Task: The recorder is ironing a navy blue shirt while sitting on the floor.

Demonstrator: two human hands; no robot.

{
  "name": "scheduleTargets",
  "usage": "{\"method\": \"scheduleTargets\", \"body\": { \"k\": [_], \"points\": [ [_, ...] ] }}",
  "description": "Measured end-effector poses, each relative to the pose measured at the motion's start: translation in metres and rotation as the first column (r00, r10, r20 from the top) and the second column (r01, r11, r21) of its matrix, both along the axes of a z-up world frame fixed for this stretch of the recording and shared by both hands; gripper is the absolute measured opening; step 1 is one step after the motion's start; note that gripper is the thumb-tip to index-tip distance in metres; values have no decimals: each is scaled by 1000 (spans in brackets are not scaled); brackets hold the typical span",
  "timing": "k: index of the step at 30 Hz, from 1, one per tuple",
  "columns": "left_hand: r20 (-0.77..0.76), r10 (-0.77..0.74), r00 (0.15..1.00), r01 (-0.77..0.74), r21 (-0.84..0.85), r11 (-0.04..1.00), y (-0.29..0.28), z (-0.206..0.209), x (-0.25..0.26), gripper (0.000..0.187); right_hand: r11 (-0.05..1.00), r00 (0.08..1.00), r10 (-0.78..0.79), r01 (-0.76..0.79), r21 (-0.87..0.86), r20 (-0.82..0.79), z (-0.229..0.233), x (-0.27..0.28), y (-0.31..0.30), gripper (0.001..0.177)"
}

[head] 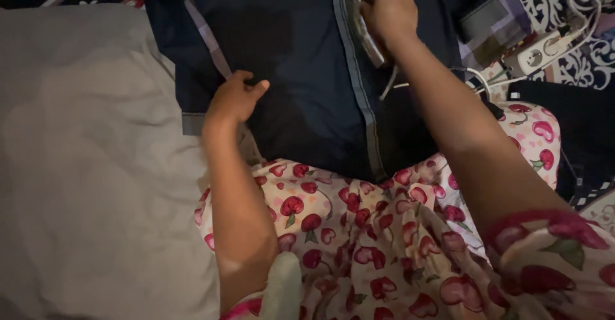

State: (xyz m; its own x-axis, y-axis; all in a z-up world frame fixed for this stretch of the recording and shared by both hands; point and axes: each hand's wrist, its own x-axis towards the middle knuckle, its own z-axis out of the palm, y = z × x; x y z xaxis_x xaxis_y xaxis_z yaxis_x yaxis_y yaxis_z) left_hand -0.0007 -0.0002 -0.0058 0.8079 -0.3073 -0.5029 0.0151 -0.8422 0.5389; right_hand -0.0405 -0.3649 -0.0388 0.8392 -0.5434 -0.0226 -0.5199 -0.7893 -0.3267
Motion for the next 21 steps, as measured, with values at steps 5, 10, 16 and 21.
{"method": "scheduleTargets", "body": {
  "k": [5,10,16,21],
  "points": [
    [-35,-11,999,11,-17,1000,0,-15,0,64,999,999,14,-16,-29,-45,6,-61,10,53],
    [11,-33,999,34,-39,999,-5,-14,-1,63,1000,995,-21,19,-17,-99,13,-63,8,53],
    [-39,-23,999,24,17,1000,-4,-8,-4,63,998,999,-29,30,-52,26,-17,-4,-32,55],
    [6,-44,999,44,5,999,4,-18,2,64,996,995,-78,81,-36,69,-28,2,-50,59]
  ]
}}
